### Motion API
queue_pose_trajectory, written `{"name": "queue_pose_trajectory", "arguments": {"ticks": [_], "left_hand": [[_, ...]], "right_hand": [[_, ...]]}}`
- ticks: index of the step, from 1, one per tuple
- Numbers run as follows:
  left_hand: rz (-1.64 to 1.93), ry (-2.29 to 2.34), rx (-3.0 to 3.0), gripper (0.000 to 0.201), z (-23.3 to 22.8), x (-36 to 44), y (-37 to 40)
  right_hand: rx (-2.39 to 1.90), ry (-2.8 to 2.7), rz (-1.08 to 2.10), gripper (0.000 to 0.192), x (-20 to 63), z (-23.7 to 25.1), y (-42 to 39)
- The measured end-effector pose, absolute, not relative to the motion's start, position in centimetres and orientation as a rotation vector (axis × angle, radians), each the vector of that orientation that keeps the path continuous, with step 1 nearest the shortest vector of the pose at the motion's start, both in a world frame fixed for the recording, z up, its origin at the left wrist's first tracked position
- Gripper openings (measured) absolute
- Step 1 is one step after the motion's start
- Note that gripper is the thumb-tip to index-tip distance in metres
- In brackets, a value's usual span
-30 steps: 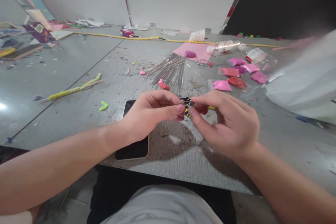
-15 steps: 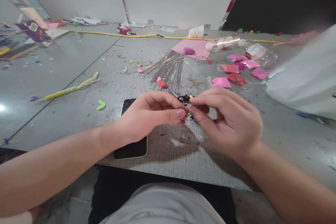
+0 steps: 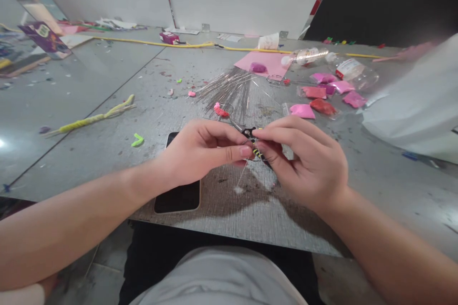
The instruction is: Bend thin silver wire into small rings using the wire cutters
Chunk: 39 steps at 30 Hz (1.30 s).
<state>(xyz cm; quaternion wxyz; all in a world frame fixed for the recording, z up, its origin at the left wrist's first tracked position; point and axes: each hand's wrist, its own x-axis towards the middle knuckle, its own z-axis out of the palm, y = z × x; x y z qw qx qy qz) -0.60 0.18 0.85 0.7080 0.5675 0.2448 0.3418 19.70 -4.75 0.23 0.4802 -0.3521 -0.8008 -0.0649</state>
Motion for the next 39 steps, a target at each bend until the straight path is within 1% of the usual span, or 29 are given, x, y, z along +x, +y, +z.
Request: {"name": "queue_pose_trajectory", "arguments": {"ticks": [8,16,24,32,39], "left_hand": [[0.793,0.574,1.318,0.005,1.07,-0.57,-0.11],[0.792,0.609,1.363,0.008,0.94,-0.66,0.03],[0.803,0.653,1.473,0.006,1.03,-0.6,-0.05],[0.841,0.67,1.47,0.008,1.14,-0.53,-0.37],[0.867,0.75,1.596,0.012,1.29,-0.65,-0.4]], "right_hand": [[-0.872,-1.941,-0.192,0.019,19.6,0.24,-4.69],[-0.837,-1.931,-0.138,0.016,19.59,0.12,-4.7],[-0.766,-2.026,-0.328,0.012,20.14,0.44,-4.41],[-0.774,-2.027,-0.305,0.012,20.02,0.71,-4.31],[-0.829,-2.021,-0.152,0.011,19.73,0.57,-4.35]]}}
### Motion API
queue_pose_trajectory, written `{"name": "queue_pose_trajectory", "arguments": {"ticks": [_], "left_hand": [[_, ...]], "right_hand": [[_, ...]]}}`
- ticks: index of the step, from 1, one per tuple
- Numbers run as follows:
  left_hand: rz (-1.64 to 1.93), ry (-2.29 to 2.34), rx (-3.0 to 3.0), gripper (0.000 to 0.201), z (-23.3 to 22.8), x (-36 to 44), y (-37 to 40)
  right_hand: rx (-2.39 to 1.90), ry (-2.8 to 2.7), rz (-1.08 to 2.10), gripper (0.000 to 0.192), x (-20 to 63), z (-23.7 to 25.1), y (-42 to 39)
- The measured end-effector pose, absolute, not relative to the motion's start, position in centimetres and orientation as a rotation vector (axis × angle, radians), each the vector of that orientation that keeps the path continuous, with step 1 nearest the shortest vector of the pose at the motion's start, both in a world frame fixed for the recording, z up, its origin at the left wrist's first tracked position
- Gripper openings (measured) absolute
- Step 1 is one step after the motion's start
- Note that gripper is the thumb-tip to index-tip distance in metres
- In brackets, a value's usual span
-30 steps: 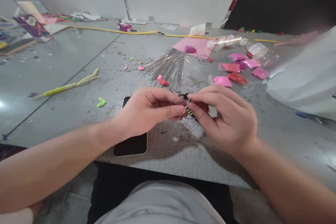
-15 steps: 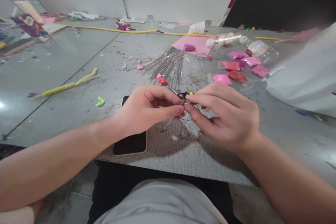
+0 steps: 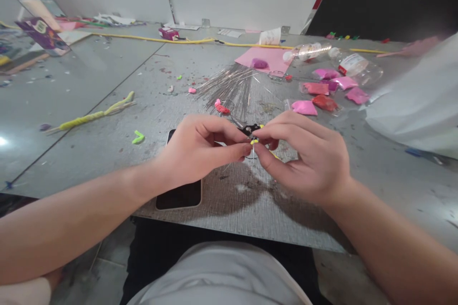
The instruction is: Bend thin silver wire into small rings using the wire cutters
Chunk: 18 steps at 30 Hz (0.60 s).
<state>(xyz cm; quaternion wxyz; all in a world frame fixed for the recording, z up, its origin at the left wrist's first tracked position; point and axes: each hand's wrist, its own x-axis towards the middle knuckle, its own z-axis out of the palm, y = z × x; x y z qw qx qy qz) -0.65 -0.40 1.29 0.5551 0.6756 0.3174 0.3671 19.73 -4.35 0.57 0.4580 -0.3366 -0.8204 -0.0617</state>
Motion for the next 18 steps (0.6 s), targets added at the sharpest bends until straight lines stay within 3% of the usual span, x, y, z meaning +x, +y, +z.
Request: {"name": "queue_pose_trajectory", "arguments": {"ticks": [18], "left_hand": [[0.942,0.623,1.787,0.009,1.5,-1.2,-0.5]], "right_hand": [[-0.782,-2.001,-0.233,0.012,19.1,1.1,-5.5]]}}
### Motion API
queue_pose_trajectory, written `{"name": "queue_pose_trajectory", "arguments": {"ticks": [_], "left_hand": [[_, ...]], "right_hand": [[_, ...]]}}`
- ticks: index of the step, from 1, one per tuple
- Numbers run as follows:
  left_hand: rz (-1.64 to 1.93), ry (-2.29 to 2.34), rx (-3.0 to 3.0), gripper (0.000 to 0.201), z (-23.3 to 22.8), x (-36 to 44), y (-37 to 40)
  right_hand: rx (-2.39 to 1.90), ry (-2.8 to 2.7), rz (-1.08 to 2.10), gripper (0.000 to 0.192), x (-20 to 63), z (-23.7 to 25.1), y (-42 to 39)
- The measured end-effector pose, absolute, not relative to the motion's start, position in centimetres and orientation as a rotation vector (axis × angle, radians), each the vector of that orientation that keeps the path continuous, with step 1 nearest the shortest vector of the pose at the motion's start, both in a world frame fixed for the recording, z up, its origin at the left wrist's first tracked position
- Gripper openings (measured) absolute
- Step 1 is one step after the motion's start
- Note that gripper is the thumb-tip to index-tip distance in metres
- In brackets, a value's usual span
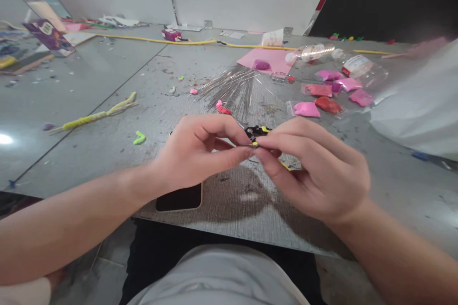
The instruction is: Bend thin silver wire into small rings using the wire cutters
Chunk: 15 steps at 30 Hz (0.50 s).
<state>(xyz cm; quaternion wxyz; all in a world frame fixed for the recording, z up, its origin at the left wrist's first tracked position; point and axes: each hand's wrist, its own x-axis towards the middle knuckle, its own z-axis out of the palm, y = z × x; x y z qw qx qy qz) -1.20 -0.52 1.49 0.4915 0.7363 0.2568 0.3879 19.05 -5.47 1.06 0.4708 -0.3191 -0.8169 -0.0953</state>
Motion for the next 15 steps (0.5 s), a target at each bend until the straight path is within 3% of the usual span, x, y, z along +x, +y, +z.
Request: {"name": "queue_pose_trajectory", "arguments": {"ticks": [8,15], "left_hand": [[0.752,0.543,1.748,0.016,1.5,-1.0,-0.7],[0.798,0.454,1.811,0.014,1.0,-1.1,-0.5]], "right_hand": [[-0.832,-1.97,-0.233,0.016,19.3,0.8,-5.2],[-0.954,-1.928,-0.05,0.019,18.5,1.0,-5.8]]}}
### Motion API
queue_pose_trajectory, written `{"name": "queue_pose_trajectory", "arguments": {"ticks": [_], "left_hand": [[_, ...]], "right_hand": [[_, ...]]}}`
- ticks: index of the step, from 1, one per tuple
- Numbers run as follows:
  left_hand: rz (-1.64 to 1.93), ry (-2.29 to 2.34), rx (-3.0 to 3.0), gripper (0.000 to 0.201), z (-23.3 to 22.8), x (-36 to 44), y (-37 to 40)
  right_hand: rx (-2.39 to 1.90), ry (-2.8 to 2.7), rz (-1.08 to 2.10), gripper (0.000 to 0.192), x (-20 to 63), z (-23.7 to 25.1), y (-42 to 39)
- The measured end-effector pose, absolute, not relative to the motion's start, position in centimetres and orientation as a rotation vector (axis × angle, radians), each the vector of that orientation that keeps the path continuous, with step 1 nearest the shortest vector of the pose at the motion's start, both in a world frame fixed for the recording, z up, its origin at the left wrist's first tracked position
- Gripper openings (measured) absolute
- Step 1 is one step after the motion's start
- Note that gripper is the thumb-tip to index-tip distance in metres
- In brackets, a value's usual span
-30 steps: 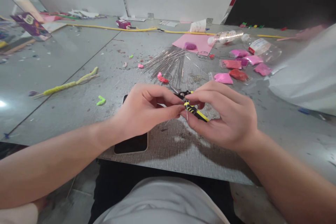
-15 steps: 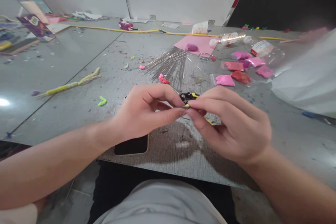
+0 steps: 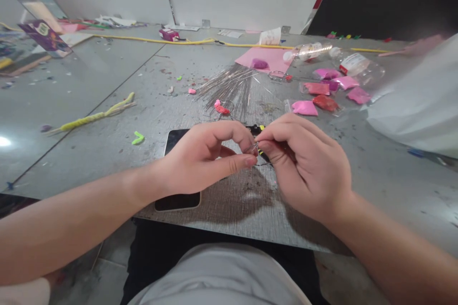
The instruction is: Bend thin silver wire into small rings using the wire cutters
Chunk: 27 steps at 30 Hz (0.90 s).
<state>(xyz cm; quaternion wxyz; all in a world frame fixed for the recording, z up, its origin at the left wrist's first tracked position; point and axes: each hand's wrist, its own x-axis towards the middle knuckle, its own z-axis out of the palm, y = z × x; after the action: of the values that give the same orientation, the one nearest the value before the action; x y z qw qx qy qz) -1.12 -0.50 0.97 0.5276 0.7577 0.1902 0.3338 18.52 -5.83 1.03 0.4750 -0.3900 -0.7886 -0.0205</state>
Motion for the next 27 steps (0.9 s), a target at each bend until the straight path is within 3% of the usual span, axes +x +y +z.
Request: {"name": "queue_pose_trajectory", "arguments": {"ticks": [5,9,16,27], "left_hand": [[0.827,0.473,1.9,0.009,1.0,-1.2,-0.5],[0.736,0.515,1.59,0.014,0.8,-0.8,-0.6],[0.753,0.463,1.179,0.013,0.3,-0.1,-0.4],[0.788,0.487,1.263,0.014,0.4,-0.4,-0.4]], "right_hand": [[-0.994,-1.951,0.109,0.018,18.7,1.3,-5.7],[-1.046,-1.953,0.132,0.015,19.2,1.2,-5.3],[-0.929,-1.976,-0.136,0.011,19.6,0.5,-4.8],[-0.795,-2.073,-0.39,0.006,20.1,0.7,-4.5]]}}
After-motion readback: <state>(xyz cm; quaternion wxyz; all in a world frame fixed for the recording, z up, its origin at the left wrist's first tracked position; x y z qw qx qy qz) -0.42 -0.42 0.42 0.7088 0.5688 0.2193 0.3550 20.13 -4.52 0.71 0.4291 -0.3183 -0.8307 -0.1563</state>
